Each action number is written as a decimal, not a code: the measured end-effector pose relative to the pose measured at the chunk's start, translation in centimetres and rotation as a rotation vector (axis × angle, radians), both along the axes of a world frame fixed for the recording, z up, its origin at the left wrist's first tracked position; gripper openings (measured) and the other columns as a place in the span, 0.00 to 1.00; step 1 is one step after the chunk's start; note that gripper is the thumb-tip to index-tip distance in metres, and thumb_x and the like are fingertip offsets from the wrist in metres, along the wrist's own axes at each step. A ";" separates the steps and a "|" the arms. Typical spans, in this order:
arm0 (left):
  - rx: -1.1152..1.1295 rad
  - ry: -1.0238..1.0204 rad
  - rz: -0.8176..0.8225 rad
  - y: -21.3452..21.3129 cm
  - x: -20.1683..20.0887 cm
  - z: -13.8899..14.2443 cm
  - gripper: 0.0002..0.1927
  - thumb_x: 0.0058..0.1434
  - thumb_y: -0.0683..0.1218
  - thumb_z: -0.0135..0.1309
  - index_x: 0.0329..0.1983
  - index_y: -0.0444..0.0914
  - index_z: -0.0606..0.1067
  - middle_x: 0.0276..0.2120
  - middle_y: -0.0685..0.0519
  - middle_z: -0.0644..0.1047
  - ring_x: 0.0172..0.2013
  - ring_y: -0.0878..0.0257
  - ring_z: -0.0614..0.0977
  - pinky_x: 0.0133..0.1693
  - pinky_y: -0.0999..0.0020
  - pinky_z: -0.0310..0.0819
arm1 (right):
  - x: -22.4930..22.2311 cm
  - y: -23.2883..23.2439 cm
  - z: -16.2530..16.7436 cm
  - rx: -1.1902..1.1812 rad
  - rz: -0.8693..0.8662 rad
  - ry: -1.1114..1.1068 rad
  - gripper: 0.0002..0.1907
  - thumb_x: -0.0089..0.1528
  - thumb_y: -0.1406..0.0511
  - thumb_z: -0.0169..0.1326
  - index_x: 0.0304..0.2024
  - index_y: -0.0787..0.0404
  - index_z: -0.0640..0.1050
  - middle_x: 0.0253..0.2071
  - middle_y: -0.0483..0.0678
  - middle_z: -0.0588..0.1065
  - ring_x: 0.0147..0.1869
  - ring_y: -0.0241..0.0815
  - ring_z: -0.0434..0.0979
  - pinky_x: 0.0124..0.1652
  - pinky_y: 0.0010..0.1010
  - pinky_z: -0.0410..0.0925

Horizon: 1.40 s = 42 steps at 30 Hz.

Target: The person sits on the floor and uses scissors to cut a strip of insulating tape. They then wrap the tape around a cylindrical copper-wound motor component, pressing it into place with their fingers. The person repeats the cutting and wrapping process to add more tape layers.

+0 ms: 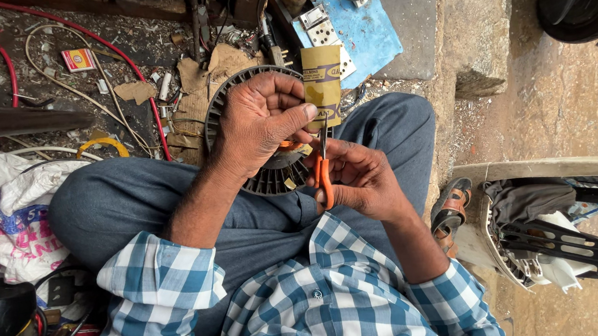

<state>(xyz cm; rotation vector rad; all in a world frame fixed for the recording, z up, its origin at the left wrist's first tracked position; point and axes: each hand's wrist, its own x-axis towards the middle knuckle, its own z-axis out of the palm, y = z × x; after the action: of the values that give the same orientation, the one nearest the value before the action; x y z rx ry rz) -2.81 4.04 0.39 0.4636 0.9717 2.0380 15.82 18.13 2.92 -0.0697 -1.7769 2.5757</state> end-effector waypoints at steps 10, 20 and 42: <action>-0.014 -0.005 -0.001 0.1 0.1 0.2 0.11 0.62 0.35 0.61 0.47 0.30 0.75 0.36 0.45 0.82 0.33 0.63 0.87 0.34 0.69 0.88 | -0.1 -0.2 0.5 0.015 -0.020 -0.015 0.35 0.60 0.77 0.65 0.69 0.59 0.72 0.73 0.59 0.67 0.59 0.42 0.81 0.56 0.36 0.78; 0.050 0.012 -0.047 0.1 0.4 0.1 0.09 0.63 0.34 0.60 0.46 0.29 0.75 0.35 0.45 0.82 0.32 0.64 0.86 0.34 0.71 0.87 | 0.4 -0.5 0.7 -0.027 -0.104 -0.072 0.33 0.61 0.77 0.65 0.67 0.60 0.72 0.62 0.57 0.76 0.52 0.40 0.82 0.46 0.32 0.79; -0.051 -0.034 -0.082 0.5 0.8 0.5 0.10 0.60 0.34 0.61 0.44 0.29 0.75 0.34 0.46 0.82 0.31 0.64 0.86 0.33 0.70 0.88 | 0.2 -0.3 0.0 0.033 -0.137 -0.010 0.31 0.65 0.78 0.59 0.69 0.57 0.70 0.66 0.62 0.73 0.51 0.40 0.82 0.36 0.32 0.80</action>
<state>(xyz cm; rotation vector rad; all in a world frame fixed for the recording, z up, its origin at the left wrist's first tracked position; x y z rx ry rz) -2.00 4.57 0.91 0.4340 0.9663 1.9372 16.00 17.86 2.89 -0.1967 -1.7502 2.4555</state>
